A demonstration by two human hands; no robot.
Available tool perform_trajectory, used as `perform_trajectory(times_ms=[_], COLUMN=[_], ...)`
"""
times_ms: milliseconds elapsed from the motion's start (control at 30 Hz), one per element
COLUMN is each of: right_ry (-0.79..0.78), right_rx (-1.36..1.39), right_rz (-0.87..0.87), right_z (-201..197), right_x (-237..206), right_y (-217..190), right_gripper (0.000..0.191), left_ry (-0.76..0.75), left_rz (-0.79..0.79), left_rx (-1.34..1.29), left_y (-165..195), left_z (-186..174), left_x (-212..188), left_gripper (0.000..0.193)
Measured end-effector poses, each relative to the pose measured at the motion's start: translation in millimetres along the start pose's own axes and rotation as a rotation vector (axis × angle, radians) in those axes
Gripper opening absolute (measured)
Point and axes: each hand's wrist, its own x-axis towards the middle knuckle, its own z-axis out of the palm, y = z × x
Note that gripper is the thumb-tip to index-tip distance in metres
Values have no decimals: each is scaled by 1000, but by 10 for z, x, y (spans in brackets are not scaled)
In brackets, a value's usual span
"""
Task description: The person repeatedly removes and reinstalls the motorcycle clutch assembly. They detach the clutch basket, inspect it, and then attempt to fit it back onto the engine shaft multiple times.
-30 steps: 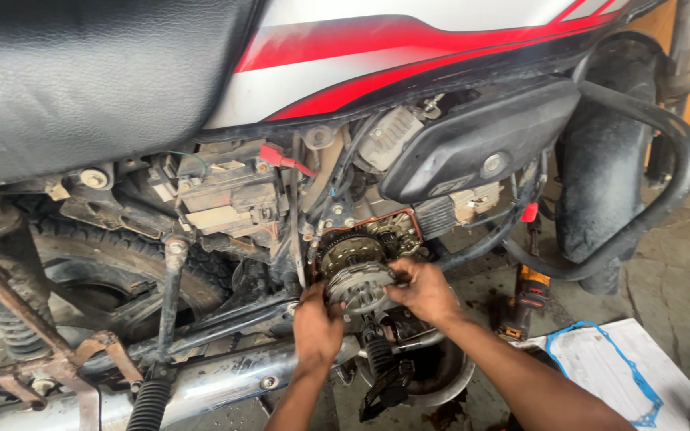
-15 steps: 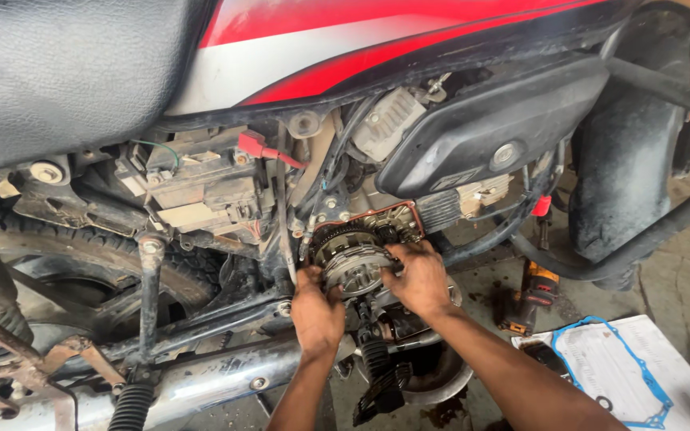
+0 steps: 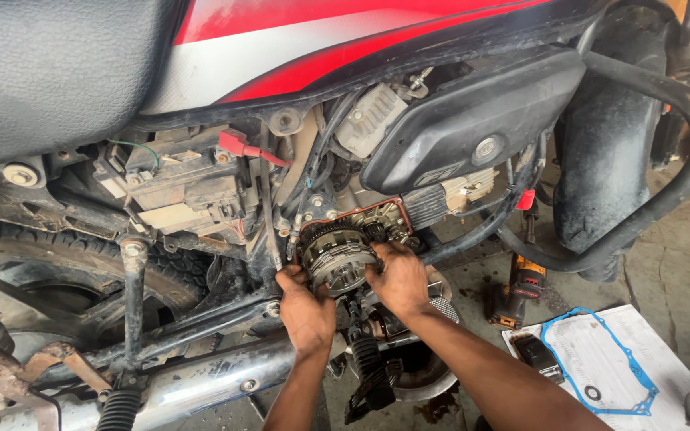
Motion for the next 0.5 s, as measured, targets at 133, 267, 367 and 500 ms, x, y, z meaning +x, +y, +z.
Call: perform_trajectory(times_ms=[133,267,367,500], right_ry=[-71,-71,-39,-23], right_rx=[29,34,29,110], right_rz=[77,80,67,98], right_z=[1,22,55,79], right_x=[2,1,-4,-16], right_y=[-15,-6,-7,-33], right_gripper=[47,45,44,44], left_ry=[2,-1,16,32], left_rz=[-14,-24,21,67], left_rx=[-2,8,24,-7], left_y=[7,-18,-44,-80], left_z=[7,2,1,10], left_x=[4,11,13,14], left_gripper=[52,52,54,57])
